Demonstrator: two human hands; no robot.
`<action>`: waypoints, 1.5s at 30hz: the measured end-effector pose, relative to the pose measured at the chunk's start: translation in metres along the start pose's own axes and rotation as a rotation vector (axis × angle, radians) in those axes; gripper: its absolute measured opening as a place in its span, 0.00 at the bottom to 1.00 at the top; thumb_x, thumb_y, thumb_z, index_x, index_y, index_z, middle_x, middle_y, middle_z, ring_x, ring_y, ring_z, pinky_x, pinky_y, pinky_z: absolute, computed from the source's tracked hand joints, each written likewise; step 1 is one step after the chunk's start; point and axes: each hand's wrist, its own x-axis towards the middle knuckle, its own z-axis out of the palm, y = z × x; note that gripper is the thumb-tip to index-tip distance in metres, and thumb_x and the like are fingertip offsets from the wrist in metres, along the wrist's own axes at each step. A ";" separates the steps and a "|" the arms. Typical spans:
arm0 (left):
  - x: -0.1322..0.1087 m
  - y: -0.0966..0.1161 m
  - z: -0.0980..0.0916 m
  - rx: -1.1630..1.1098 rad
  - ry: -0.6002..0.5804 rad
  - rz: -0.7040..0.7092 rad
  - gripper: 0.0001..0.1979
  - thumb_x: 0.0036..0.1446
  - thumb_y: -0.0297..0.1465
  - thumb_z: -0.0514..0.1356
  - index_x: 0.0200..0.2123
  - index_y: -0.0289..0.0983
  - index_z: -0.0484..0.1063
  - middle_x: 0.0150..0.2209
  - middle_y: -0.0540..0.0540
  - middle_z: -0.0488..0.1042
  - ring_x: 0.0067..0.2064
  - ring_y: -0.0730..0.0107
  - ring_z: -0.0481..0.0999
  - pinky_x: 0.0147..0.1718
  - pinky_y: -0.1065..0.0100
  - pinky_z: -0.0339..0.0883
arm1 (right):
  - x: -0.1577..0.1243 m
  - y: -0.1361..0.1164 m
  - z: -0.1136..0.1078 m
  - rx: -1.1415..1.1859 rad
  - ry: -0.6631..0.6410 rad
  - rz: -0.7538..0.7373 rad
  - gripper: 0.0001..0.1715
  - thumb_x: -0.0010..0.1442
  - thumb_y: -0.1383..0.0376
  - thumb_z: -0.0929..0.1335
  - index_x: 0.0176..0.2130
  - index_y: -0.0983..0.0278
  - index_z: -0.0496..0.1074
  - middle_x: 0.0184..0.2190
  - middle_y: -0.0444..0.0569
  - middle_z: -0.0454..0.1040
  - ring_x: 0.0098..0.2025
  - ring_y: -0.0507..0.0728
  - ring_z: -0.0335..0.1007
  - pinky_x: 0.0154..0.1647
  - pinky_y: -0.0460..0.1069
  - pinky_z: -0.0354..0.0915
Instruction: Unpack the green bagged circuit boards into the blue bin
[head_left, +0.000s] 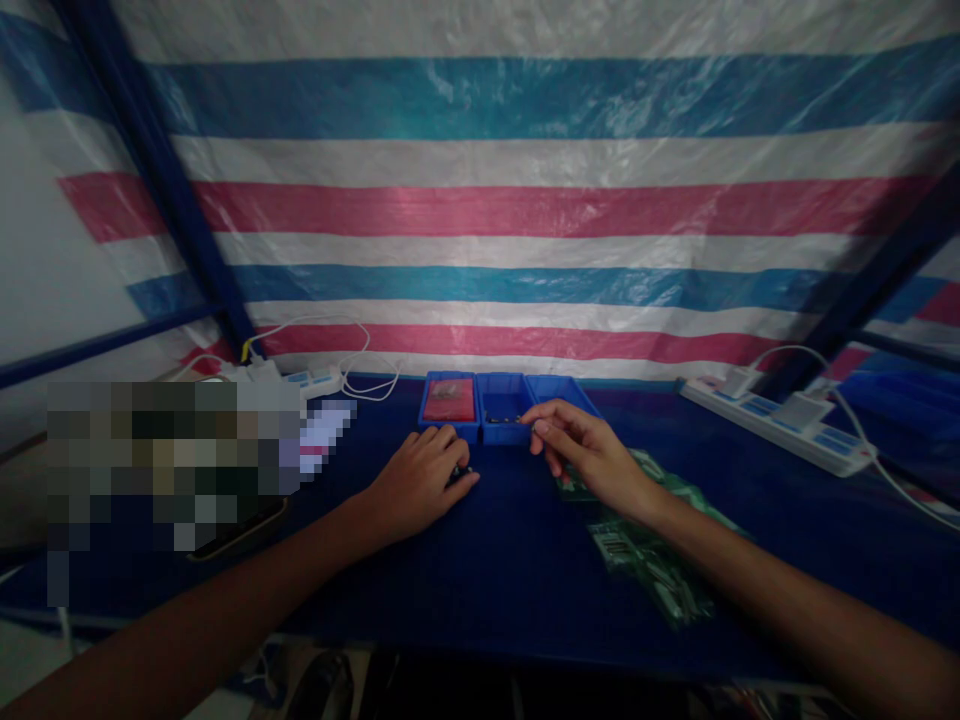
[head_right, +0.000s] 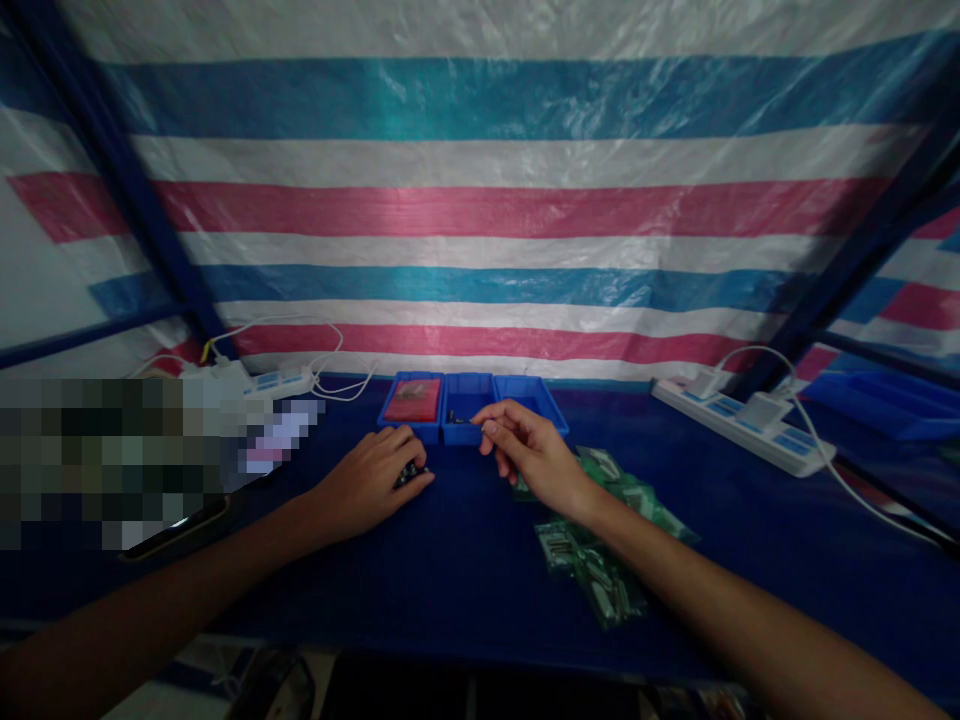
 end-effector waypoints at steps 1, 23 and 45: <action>0.000 0.000 0.000 -0.013 -0.003 0.000 0.11 0.72 0.40 0.58 0.42 0.38 0.70 0.43 0.45 0.71 0.45 0.59 0.71 0.44 0.60 0.62 | 0.000 0.000 0.000 0.001 -0.003 0.001 0.17 0.70 0.50 0.68 0.50 0.60 0.73 0.33 0.44 0.73 0.22 0.48 0.64 0.19 0.45 0.60; 0.000 -0.002 0.003 -0.262 -0.005 0.054 0.14 0.71 0.28 0.57 0.57 0.42 0.63 0.53 0.45 0.72 0.55 0.61 0.75 0.56 0.59 0.70 | -0.002 0.004 0.004 -0.013 -0.036 0.015 0.18 0.67 0.50 0.71 0.50 0.58 0.72 0.35 0.45 0.76 0.23 0.49 0.64 0.19 0.46 0.60; 0.003 -0.009 -0.001 -0.265 -0.043 0.091 0.05 0.72 0.29 0.56 0.48 0.41 0.69 0.46 0.48 0.71 0.48 0.65 0.74 0.48 0.65 0.68 | -0.005 0.003 0.005 -0.132 0.035 -0.050 0.14 0.66 0.54 0.72 0.49 0.57 0.77 0.39 0.46 0.74 0.25 0.49 0.65 0.21 0.47 0.61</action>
